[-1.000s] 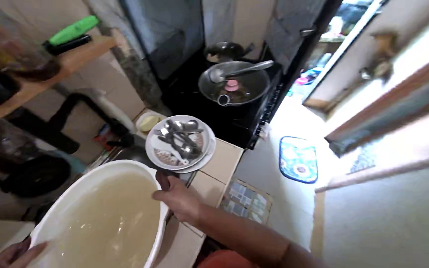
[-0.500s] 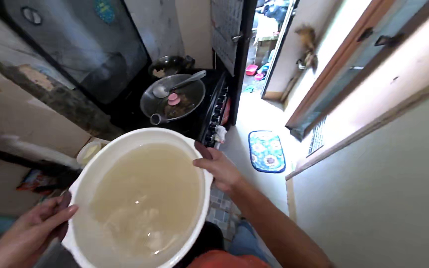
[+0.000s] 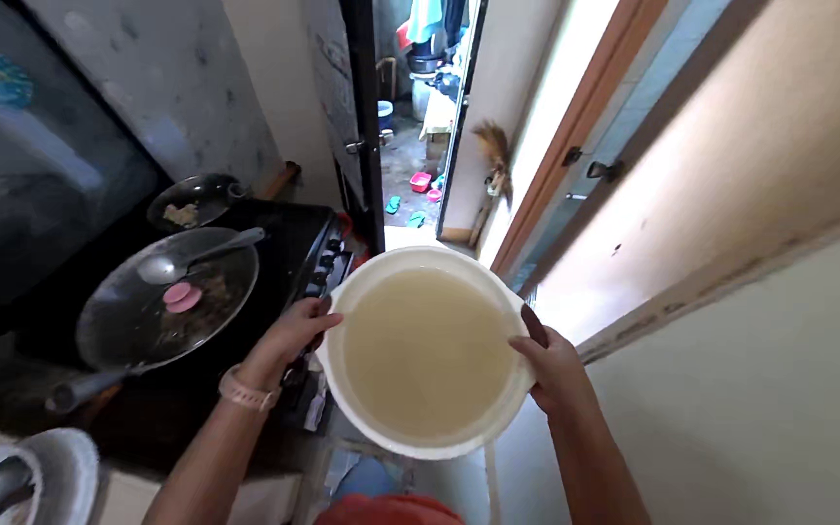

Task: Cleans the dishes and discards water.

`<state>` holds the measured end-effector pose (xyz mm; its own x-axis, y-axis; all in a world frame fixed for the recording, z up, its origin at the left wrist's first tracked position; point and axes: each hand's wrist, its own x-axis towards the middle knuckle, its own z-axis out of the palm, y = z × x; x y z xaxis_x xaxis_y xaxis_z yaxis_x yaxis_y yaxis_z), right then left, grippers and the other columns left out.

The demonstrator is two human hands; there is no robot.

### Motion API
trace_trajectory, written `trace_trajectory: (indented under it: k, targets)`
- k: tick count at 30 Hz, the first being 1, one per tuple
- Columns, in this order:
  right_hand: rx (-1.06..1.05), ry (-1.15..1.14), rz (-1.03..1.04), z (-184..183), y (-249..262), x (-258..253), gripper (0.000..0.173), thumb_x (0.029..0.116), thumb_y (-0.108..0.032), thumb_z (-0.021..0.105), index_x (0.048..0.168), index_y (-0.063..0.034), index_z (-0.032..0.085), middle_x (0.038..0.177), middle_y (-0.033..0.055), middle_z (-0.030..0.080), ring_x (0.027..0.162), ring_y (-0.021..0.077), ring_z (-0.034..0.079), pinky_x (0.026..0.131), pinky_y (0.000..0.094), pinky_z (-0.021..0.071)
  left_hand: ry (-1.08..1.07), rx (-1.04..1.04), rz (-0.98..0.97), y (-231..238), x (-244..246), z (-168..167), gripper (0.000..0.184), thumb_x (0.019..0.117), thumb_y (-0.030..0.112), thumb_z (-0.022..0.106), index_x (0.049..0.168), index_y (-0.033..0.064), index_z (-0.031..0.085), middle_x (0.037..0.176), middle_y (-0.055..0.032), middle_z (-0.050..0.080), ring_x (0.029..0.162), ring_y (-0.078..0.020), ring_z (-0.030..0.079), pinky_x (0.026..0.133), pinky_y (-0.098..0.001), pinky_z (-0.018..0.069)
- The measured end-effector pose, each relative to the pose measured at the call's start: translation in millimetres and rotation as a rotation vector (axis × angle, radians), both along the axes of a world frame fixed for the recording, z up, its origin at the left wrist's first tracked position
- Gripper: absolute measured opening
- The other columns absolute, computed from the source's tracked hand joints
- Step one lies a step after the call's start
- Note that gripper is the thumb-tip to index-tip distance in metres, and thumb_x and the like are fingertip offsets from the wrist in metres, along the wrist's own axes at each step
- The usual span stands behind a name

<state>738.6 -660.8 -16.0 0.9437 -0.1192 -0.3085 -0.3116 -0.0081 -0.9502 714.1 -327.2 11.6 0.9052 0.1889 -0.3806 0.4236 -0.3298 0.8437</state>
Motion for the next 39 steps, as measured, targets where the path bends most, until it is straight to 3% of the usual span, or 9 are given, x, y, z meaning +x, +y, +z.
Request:
trace_trajectory:
  k: [6,11,17,24,26,29,33,37,39]
  targets:
    - [-0.128,0.071,-0.275,-37.4,-48.4,91.5,0.029,0.0953,0.002,0.059,0.123,0.0093,0.053,0.095,0.0146,0.059,0.073,0.0134,0.061,0.065,0.03,0.0536,0.047,0.052,-0.213,-65.2,179.7,-51.6,0.045,0.0983,0.017,0.069,0.132,-0.0077,0.054,0.122,-0.024,0.062,0.102,-0.0256,0.061,0.091,-0.042,0.0509]
    - [-0.197,0.179,-0.438,-81.7,-67.9,174.3,0.029,0.095,0.003,0.058,0.123,0.0099,0.054,0.099,0.0172,0.058,0.079,0.0173,0.058,0.071,0.0353,0.0516,0.14,0.093,-0.397,-107.4,323.1,-100.6,0.045,0.0964,0.012,0.07,0.132,-0.0105,0.054,0.123,-0.0284,0.06,0.109,-0.0333,0.06,0.098,-0.0483,0.0478]
    - [-0.212,0.227,-0.594,-116.2,-70.1,298.4,0.031,0.0882,0.007,0.057,0.119,0.0103,0.054,0.101,0.0181,0.056,0.086,0.0202,0.053,0.074,0.0404,0.0474,0.21,0.133,-0.523,-134.5,483.4,-126.5,0.047,0.0946,0.01,0.07,0.132,-0.0112,0.053,0.127,-0.0307,0.058,0.117,-0.0383,0.059,0.103,-0.053,0.0454]
    - [-0.139,0.17,-0.617,-158.8,-63.1,466.9,0.029,0.0865,0.007,0.059,0.115,0.0105,0.055,0.099,0.0175,0.057,0.084,0.0189,0.054,0.075,0.0386,0.0488,0.236,0.177,-0.391,-134.9,648.1,-146.6,0.045,0.0933,0.006,0.067,0.134,-0.0068,0.054,0.129,-0.0284,0.058,0.119,-0.0371,0.058,0.102,-0.0531,0.0457]
    - [-0.112,0.15,-0.57,-166.3,-54.3,517.2,0.033,0.0889,0.009,0.06,0.121,0.0138,0.054,0.108,0.0227,0.058,0.092,0.022,0.056,0.082,0.0406,0.0497,0.236,0.176,-0.333,-123.5,689.0,-149.0,0.045,0.094,0.004,0.065,0.136,-0.0071,0.052,0.13,-0.0291,0.057,0.12,-0.0376,0.057,0.102,-0.0532,0.0455]
    - [-0.103,0.167,-0.43,-179.5,-41.2,591.2,0.041,0.0919,0.01,0.059,0.131,0.017,0.049,0.123,0.0317,0.056,0.106,0.0312,0.056,0.094,0.0465,0.048,0.234,0.2,-0.233,-100.6,740.5,-156.4,0.046,0.0945,0.004,0.065,0.136,-0.0078,0.052,0.13,-0.0297,0.057,0.119,-0.0385,0.058,0.101,-0.0537,0.0454]
    - [-0.081,0.141,-0.263,-187.3,-11.4,690.1,0.041,0.0914,0.01,0.061,0.13,0.0176,0.048,0.123,0.0317,0.057,0.107,0.0302,0.058,0.094,0.0432,0.0493,0.238,0.22,-0.056,-63.1,806.8,-155.3,0.049,0.0928,0.001,0.066,0.138,-0.0086,0.05,0.134,-0.0312,0.056,0.124,-0.0398,0.056,0.105,-0.0541,0.0442]
    - [-0.152,0.23,-0.044,-190.4,25.3,780.9,0.046,0.0934,0.006,0.064,0.135,0.0169,0.047,0.13,0.0359,0.055,0.117,0.0395,0.058,0.1,0.0512,0.048,0.263,0.198,0.137,-17.9,860.8,-155.3,0.055,0.0912,-0.001,0.067,0.142,-0.007,0.047,0.137,-0.031,0.054,0.127,-0.0401,0.055,0.105,-0.0542,0.0451]
    - [-0.182,0.274,0.033,-193.7,49.8,824.0,0.043,0.0931,0.004,0.066,0.131,0.0164,0.05,0.124,0.035,0.057,0.112,0.0395,0.059,0.096,0.052,0.0489,0.285,0.19,0.221,7.2,886.5,-158.4,0.055,0.0906,-0.002,0.067,0.142,-0.0067,0.047,0.138,-0.0309,0.054,0.126,-0.04,0.055,0.104,-0.054,0.0453]
